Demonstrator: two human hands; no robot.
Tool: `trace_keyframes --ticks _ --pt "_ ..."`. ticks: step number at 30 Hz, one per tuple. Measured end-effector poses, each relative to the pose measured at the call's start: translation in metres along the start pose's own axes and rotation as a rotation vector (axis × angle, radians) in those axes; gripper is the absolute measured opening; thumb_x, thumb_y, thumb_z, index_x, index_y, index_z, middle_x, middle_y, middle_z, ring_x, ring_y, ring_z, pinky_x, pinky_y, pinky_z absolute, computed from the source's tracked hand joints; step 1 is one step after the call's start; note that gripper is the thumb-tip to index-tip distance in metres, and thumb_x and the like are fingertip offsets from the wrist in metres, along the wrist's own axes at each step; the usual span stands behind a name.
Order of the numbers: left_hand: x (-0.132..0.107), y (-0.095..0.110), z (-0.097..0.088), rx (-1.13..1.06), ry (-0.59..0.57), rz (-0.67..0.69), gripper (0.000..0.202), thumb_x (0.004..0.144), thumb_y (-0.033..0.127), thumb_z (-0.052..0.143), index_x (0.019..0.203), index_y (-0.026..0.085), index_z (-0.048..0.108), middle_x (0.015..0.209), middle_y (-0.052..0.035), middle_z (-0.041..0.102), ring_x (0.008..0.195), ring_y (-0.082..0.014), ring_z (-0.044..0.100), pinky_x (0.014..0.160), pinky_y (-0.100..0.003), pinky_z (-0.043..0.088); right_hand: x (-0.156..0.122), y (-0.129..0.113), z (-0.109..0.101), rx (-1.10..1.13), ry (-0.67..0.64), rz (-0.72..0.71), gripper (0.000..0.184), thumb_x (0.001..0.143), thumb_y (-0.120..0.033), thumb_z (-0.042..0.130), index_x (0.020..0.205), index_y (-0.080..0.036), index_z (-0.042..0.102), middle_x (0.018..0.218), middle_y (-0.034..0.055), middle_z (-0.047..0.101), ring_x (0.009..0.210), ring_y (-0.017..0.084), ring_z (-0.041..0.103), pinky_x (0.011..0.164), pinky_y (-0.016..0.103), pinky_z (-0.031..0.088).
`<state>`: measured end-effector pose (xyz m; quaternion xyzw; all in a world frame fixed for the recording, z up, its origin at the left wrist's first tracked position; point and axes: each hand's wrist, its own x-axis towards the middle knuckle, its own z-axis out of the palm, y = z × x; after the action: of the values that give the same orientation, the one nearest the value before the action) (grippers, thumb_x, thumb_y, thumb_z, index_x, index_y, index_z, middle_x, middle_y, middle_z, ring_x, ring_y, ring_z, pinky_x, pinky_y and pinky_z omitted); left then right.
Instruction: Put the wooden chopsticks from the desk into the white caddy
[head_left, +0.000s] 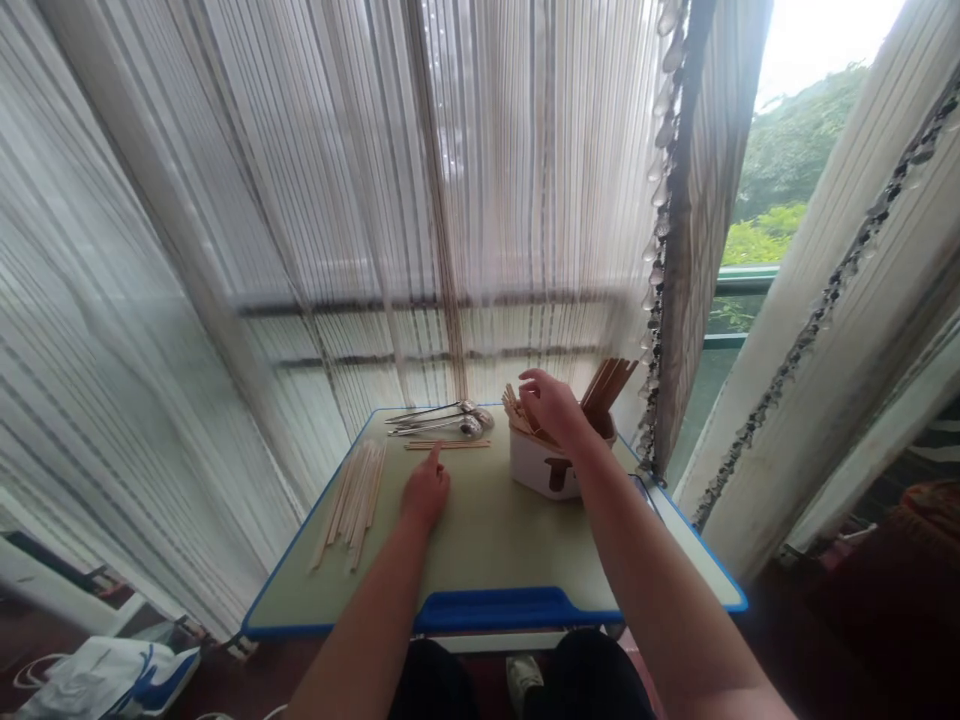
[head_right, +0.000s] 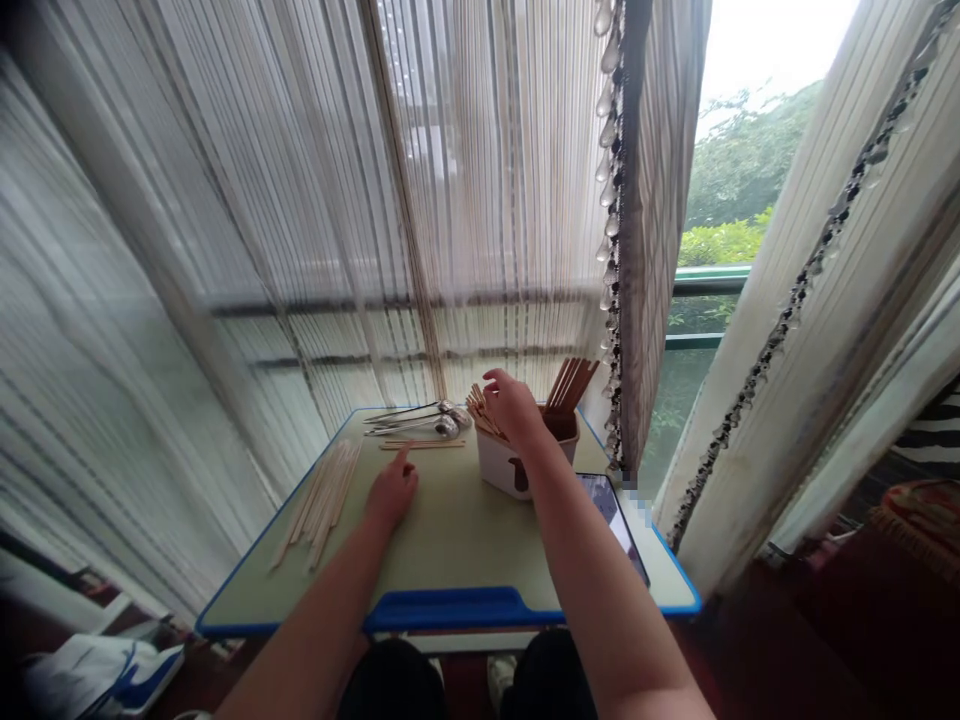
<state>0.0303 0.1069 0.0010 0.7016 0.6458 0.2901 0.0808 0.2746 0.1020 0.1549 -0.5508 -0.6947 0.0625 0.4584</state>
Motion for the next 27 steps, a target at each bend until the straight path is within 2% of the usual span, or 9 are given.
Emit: trace_keyframes --ticks 7,12,13,16,18,21,23,25,27 --pt "0.001 -0.001 0.001 0.001 -0.003 0.015 0.051 0.082 0.02 0.043 0.133 0.021 0.04 0.097 -0.0058 0.064 0.09 -0.0161 0.057 0.08 -0.024 0.039 -0.001 -0.006 -0.003 0.057 0.065 -0.054 0.017 0.079 -0.017 0.05 0.082 -0.019 0.066 0.083 0.0039 0.07 0.078 0.016 0.064 0.077 0.03 0.047" --pt "0.0 0.002 -0.003 -0.007 0.024 -0.027 0.047 0.083 0.021 0.044 0.129 0.02 0.042 0.098 -0.006 0.065 0.089 -0.016 0.058 0.078 -0.024 0.04 -0.034 -0.037 0.0 0.158 0.33 -0.124 0.025 0.082 -0.02 0.044 0.098 -0.018 0.063 0.1 0.0076 0.066 0.086 0.017 0.062 0.075 0.03 0.049" --pt "-0.001 0.003 -0.005 0.013 0.035 -0.065 0.045 0.083 0.022 0.043 0.128 0.019 0.043 0.1 -0.0067 0.065 0.09 -0.0165 0.058 0.078 -0.025 0.04 -0.041 -0.045 0.002 0.163 0.276 -0.188 0.025 0.084 -0.021 0.044 0.099 -0.02 0.063 0.101 0.007 0.066 0.086 0.017 0.062 0.076 0.03 0.049" --pt "-0.003 0.006 -0.01 0.118 0.071 -0.222 0.039 0.085 0.023 0.039 0.123 0.017 0.048 0.102 -0.0099 0.064 0.092 -0.0195 0.059 0.079 -0.028 0.041 -0.057 -0.059 0.022 0.135 -0.103 -0.357 0.023 0.085 -0.022 0.044 0.097 -0.023 0.064 0.097 0.0035 0.067 0.087 0.016 0.062 0.08 0.03 0.048" --pt "-0.004 0.007 -0.012 0.183 0.098 -0.289 0.038 0.085 0.025 0.04 0.121 0.015 0.048 0.105 -0.0118 0.063 0.096 -0.0217 0.058 0.083 -0.031 0.04 -0.058 -0.054 0.049 0.077 -0.291 -0.346 0.025 0.085 -0.019 0.043 0.1 -0.022 0.064 0.098 0.0042 0.067 0.089 0.016 0.062 0.081 0.029 0.047" --pt "-0.005 0.008 -0.013 0.254 0.13 -0.332 0.042 0.082 0.028 0.045 0.121 0.013 0.047 0.114 -0.0144 0.059 0.106 -0.0253 0.053 0.09 -0.034 0.036 -0.054 -0.026 0.102 -0.097 -0.399 -0.25 0.036 0.082 -0.012 0.043 0.114 -0.015 0.058 0.114 0.0105 0.062 0.106 0.019 0.056 0.092 0.03 0.042" --pt "-0.004 0.008 -0.012 0.282 0.125 -0.354 0.044 0.082 0.029 0.045 0.122 0.012 0.046 0.118 -0.0168 0.056 0.111 -0.0276 0.05 0.092 -0.036 0.035 -0.055 -0.002 0.135 -0.262 -0.404 -0.214 0.044 0.081 -0.009 0.041 0.124 -0.011 0.051 0.131 0.0137 0.049 0.122 0.019 0.043 0.101 0.029 0.033" --pt "-0.004 0.009 -0.012 0.292 0.107 -0.367 0.044 0.082 0.029 0.044 0.122 0.01 0.046 0.119 -0.0188 0.054 0.112 -0.029 0.048 0.092 -0.038 0.034 -0.059 0.018 0.156 -0.301 -0.397 -0.188 0.046 0.083 -0.013 0.043 0.128 -0.008 0.047 0.138 0.0168 0.041 0.13 0.023 0.033 0.106 0.034 0.026" --pt "-0.003 0.011 -0.012 0.299 0.096 -0.372 0.044 0.082 0.029 0.043 0.122 0.01 0.046 0.119 -0.0196 0.054 0.112 -0.0297 0.048 0.091 -0.039 0.035 -0.064 0.03 0.166 -0.315 -0.408 -0.187 0.042 0.084 -0.022 0.047 0.123 -0.009 0.051 0.132 0.0168 0.047 0.127 0.025 0.036 0.106 0.035 0.025"
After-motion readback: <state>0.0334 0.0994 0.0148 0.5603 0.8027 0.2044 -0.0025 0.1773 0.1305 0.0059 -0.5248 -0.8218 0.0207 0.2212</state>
